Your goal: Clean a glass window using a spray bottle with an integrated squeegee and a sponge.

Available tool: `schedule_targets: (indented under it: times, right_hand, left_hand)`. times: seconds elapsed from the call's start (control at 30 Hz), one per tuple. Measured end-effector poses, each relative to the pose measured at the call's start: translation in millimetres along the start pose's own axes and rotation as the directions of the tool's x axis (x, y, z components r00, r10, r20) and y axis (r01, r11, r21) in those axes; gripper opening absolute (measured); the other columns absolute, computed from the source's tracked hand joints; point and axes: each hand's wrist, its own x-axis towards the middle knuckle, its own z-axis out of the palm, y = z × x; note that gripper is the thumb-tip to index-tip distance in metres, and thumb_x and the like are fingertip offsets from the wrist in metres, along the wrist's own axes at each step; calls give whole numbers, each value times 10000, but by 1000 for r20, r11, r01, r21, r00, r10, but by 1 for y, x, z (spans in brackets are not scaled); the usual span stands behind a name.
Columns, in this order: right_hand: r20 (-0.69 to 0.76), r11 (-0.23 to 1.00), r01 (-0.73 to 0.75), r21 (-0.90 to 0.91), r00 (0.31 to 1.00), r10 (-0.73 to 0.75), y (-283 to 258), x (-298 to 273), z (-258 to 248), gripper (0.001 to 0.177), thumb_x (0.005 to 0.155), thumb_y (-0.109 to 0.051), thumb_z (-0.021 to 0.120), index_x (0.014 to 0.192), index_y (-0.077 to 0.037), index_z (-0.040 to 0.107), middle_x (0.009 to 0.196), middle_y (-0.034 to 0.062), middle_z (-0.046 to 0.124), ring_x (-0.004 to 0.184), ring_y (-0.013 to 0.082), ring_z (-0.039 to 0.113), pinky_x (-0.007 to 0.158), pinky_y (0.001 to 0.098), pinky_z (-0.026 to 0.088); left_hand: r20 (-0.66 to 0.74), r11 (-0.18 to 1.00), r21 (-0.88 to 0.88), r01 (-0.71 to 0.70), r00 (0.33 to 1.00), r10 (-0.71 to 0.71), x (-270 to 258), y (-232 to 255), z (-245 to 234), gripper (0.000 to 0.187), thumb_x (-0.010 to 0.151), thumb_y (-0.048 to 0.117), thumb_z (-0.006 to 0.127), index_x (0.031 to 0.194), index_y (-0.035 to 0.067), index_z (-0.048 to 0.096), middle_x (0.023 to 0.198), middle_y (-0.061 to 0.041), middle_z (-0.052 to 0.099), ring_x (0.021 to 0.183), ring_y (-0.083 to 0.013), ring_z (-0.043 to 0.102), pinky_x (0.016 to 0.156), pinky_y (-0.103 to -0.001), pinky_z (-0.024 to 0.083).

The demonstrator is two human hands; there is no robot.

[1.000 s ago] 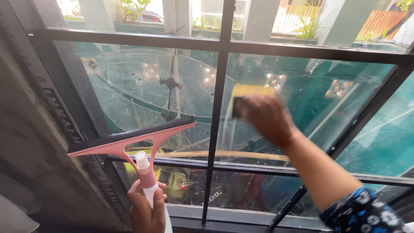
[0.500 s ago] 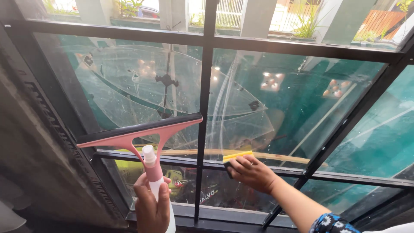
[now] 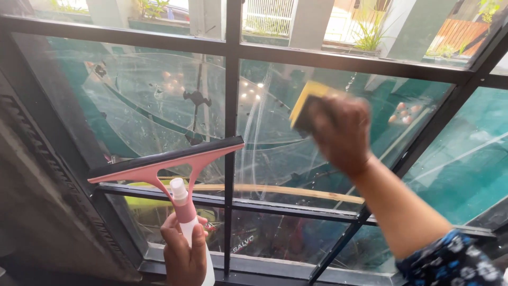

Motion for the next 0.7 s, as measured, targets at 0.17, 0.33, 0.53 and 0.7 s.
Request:
schedule_targets:
  times: [0.17, 0.33, 0.53, 0.7]
  right_hand:
    - [248, 983, 104, 151, 959, -140, -75, -104, 7, 412, 867, -192, 626, 1277, -220, 611, 1294, 62, 559, 1173, 267, 520, 959, 477, 414]
    - [331, 921, 270, 282, 873, -357, -95, -182, 2, 439, 900, -242, 594, 1333, -173, 578, 1385, 50, 532, 1282, 230, 492, 1078, 385, 412]
    - [221, 941, 337, -17, 920, -325, -2, -92, -7, 394, 918, -279, 660, 1296, -201, 582, 1321, 56, 536, 1171, 280, 493, 1009, 476, 410]
    - [109, 994, 106, -3, 989, -105, 78, -28, -37, 426, 928, -164, 774, 1312, -129, 591, 1374, 138, 537, 1244, 322, 514, 1031, 508, 402]
  left_hand:
    - [25, 1000, -10, -18, 1000, 19, -5, 0, 15, 391, 1006, 187, 525, 1284, -24, 347, 985, -131, 695, 765, -170, 721, 706, -324, 583]
    - [46, 999, 27, -47, 998, 45, -6, 4, 28, 379, 1009, 182, 533, 1270, -18, 345, 969, -110, 702, 749, -161, 723, 692, -317, 580]
    - [36, 999, -2, -54, 998, 54, -3, 8, 48, 411, 1004, 170, 527, 1308, -28, 333, 967, -125, 691, 739, -169, 681, 694, -323, 556]
    - [49, 1000, -12, -15, 999, 16, -2, 11, 64, 413, 999, 195, 529, 1296, -21, 341, 982, -124, 695, 719, -151, 685, 679, -319, 566]
